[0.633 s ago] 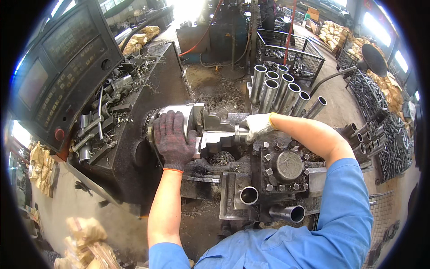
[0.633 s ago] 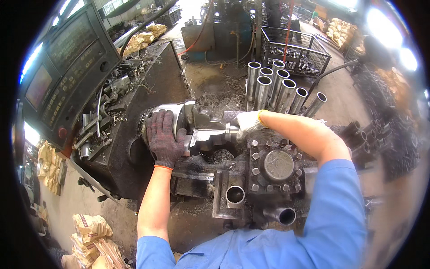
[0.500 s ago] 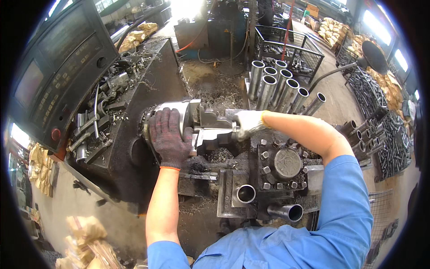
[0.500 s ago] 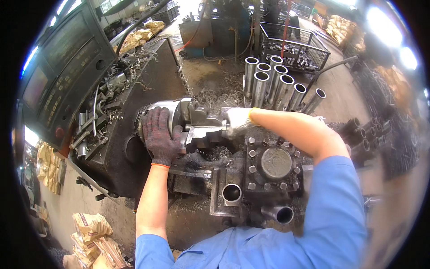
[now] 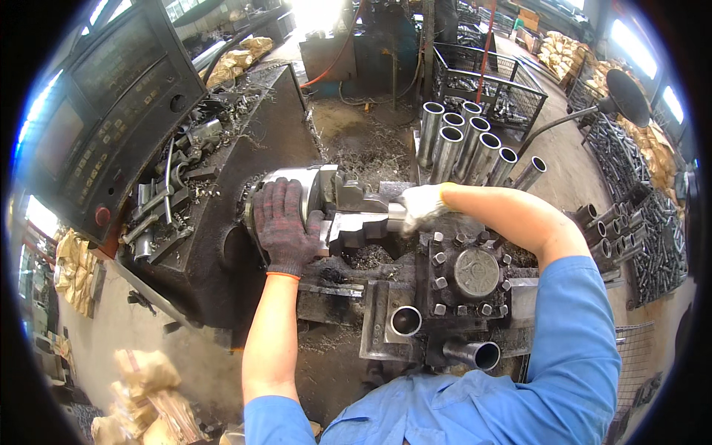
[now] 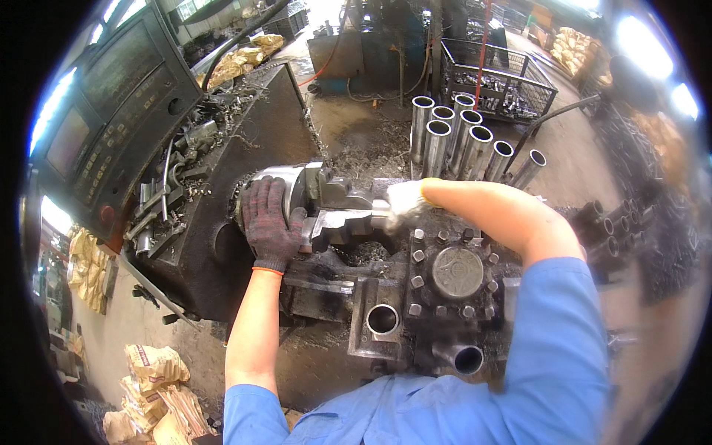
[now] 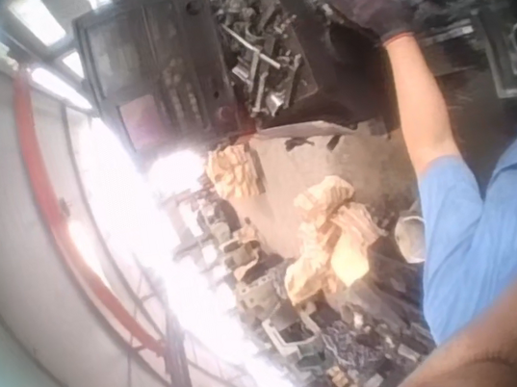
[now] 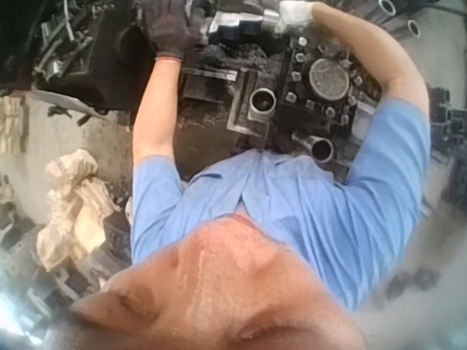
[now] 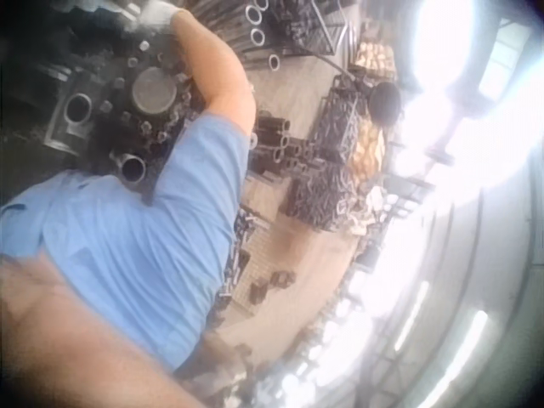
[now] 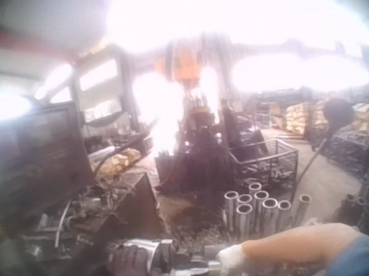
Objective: The person repeatedly picks metal tubes from a wire basket, inserts them into a lathe chuck, operates the machine, removes the processed tubes, and places them into a collection bin. The cycle repeats continuously throughout the clip.
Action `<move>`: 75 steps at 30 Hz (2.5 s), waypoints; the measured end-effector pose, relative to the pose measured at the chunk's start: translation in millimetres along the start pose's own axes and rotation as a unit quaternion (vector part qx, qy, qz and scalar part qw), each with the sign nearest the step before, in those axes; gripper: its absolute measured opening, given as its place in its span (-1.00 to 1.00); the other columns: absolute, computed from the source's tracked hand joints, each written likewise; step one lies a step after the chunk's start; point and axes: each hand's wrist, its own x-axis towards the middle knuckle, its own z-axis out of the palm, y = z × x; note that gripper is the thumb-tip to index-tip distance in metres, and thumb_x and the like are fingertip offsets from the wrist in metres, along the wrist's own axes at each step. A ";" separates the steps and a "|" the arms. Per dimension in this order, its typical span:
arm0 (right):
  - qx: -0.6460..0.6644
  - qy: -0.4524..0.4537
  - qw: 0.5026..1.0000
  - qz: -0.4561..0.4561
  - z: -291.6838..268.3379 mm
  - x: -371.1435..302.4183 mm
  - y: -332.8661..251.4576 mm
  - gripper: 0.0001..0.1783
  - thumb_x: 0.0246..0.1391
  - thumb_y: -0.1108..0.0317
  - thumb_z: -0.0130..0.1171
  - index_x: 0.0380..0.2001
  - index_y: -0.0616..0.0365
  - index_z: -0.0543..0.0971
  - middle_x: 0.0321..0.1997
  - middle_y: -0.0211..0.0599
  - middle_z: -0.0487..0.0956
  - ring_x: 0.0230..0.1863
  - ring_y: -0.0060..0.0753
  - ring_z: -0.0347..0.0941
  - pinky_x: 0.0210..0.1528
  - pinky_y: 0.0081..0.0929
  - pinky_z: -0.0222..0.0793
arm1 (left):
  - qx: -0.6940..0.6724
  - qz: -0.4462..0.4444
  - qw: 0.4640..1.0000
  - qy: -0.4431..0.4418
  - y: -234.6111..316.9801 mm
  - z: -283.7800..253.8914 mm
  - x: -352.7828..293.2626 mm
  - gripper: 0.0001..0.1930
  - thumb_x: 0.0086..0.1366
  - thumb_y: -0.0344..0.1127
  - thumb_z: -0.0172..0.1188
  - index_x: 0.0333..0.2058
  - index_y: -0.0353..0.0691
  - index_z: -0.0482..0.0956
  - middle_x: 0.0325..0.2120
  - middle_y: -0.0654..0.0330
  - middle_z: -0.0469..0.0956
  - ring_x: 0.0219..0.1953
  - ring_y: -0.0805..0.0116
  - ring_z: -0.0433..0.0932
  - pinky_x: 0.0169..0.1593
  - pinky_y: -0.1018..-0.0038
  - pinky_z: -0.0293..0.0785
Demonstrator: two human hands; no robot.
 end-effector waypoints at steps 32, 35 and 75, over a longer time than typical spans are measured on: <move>0.498 0.137 0.836 0.185 340.2 -98.4 -172.6 -0.22 -0.05 -0.05 0.60 0.09 0.33 0.66 -0.14 -0.23 0.72 -0.22 -0.44 0.61 -0.10 -0.39 0.56 | -0.683 -0.601 0.354 -0.217 128.5 -111.8 -190.5 -0.47 0.33 -0.32 0.44 0.17 -0.40 0.47 -0.05 0.05 0.62 0.02 0.15 0.63 0.19 0.19 0.54; 0.400 0.154 0.895 0.118 378.5 -84.2 -150.5 -0.30 -0.10 -0.07 0.57 -0.08 0.35 0.71 -0.30 -0.22 0.72 -0.31 -0.42 0.59 -0.21 -0.27 0.55 | -0.691 -0.598 0.354 -0.201 137.9 -98.4 -213.4 -0.51 0.35 -0.36 0.41 0.18 -0.36 0.47 -0.02 0.06 0.61 0.05 0.14 0.61 0.22 0.17 0.53; 0.213 0.369 0.902 0.069 369.1 -100.8 -181.6 -0.43 0.12 0.03 0.33 0.14 0.07 0.57 -0.07 0.01 0.72 -0.03 0.12 0.70 0.05 -0.01 0.61 | -0.746 -0.625 0.195 -0.123 76.2 -105.6 -243.3 -0.17 0.40 0.56 -0.02 0.06 -0.20 0.59 -0.18 -0.05 0.72 -0.19 -0.12 0.76 -0.11 -0.04 0.78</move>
